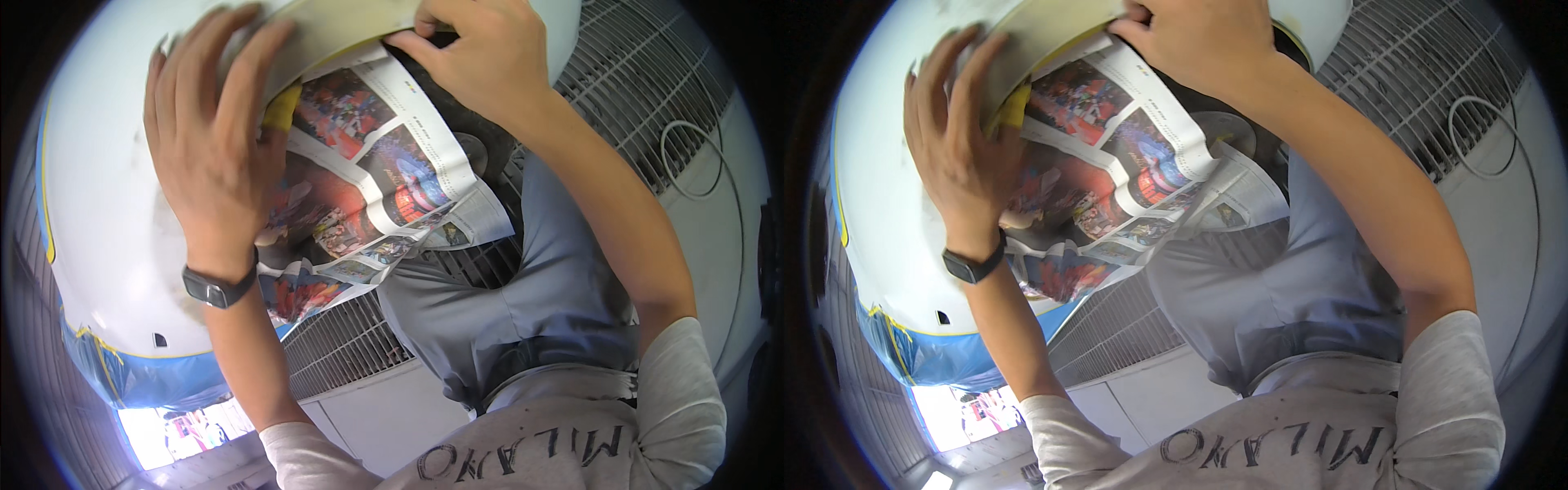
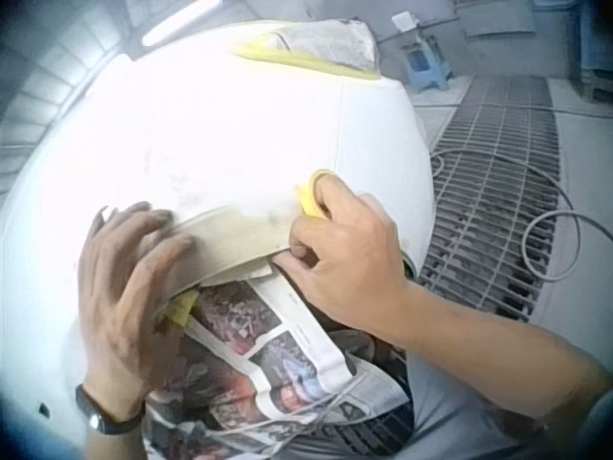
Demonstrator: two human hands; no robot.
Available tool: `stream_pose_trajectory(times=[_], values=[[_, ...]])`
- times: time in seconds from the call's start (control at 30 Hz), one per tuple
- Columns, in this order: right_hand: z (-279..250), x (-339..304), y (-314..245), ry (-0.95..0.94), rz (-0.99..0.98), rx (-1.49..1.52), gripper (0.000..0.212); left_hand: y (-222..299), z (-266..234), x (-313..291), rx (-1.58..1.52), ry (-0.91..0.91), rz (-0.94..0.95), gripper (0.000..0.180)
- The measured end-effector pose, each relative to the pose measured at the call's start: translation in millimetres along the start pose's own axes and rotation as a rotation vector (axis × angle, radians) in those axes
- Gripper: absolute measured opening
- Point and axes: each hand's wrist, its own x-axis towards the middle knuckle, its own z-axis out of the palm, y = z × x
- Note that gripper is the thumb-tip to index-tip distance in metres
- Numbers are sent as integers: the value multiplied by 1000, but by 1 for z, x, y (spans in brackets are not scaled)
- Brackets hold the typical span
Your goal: The person applies yellow masking tape around the wheel arch of a white car and then covers the wheel with newspaper, securing it with additional tape.
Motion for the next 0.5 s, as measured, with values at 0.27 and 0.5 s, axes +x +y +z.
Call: stream_pose_trajectory(times=[0.27, 0.5], values=[[-6, 45, -7, 47, -578, -165, 26, 89, -56, -199, 31, 40, -539, 50], [48, 62, -19, 21, -543, -116, 56, 123, -9, -254, -148, -167, -1012, 83]])
